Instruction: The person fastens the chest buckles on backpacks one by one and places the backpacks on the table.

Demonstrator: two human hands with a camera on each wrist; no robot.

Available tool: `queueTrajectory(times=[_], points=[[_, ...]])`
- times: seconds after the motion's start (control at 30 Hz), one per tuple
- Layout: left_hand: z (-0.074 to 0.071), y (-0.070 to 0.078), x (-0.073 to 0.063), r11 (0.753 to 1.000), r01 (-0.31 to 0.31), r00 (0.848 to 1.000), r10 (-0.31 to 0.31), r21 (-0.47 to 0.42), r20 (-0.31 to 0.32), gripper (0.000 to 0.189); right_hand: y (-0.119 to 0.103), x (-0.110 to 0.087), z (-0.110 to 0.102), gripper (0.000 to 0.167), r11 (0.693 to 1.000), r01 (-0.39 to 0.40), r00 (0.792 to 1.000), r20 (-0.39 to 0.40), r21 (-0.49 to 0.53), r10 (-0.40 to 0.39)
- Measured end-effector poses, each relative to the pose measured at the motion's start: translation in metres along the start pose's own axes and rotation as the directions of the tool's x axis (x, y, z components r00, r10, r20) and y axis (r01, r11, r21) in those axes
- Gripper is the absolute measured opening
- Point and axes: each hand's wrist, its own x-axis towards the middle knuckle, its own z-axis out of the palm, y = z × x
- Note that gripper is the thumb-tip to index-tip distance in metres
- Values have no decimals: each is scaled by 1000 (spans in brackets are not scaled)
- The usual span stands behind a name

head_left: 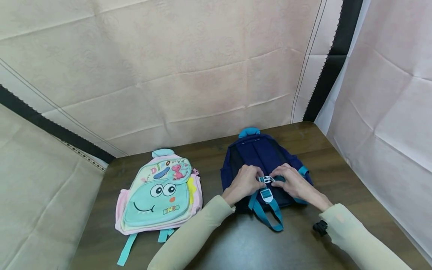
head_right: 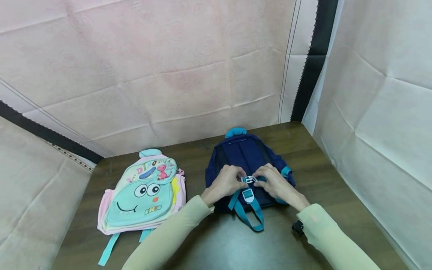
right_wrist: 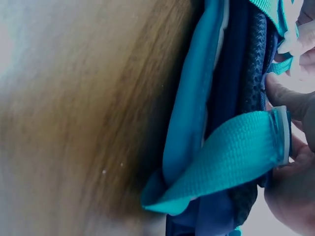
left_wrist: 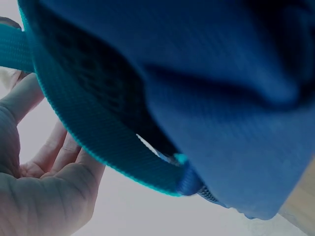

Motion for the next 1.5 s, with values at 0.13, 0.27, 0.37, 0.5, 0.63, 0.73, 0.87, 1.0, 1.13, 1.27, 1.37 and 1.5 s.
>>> queueTrajectory(times=[0.13, 0.27, 0.37, 0.5, 0.63, 0.73, 0.87, 1.0, 1.13, 1.27, 1.37, 1.5], points=[[-1, 0, -2, 1000, -7, 1000, 7, -2, -16, 20, 1, -2, -2, 21, 1000, 18, 1000, -5, 25, -18], [-3, 1, -3, 1000, -2, 1000, 2, 9, -26, 20, 3, -3, -3, 22, 998, 52, 998, -29, 27, -52], [-5, 1, -4, 1000, 11, 999, -11, 2, -34, 19, 3, -4, -3, 22, 997, 70, 996, -50, 26, -69], [-6, 1, -5, 1000, 9, 998, -10, -21, -55, 17, 4, -4, -4, 25, 997, 77, 996, -55, 12, -76], [-8, 0, -6, 999, -8, 997, 5, -43, -73, 19, 3, -3, -7, 27, 998, 67, 997, -48, 5, -66], [-9, 0, -6, 998, -18, 997, 14, -53, -81, 19, 3, -2, -10, 24, 998, 49, 998, -33, 27, -48], [-9, -1, -6, 998, -32, 996, 27, -56, -87, 19, 3, -1, -14, 18, 997, 41, 999, -12, 66, -41], [-9, -2, -6, 998, -34, 995, 29, -53, -93, 20, 3, -1, -16, 19, 995, 40, 999, 3, 89, -40], [-9, -2, -6, 998, -31, 995, 26, -45, -99, 22, 4, -2, -20, 24, 995, 25, 999, 27, 92, -28], [-9, -2, -6, 999, -31, 994, 27, -39, -109, 22, 4, -2, -22, 25, 995, 19, 1000, 14, 100, -21], [-8, -2, -6, 999, -32, 993, 27, -44, -116, 22, 5, -1, -23, 23, 994, 35, 999, -17, 108, -33], [-8, -2, -5, 998, -40, 992, 34, -47, -120, 20, 6, 0, -26, 23, 993, 35, 999, -38, 113, -31]])
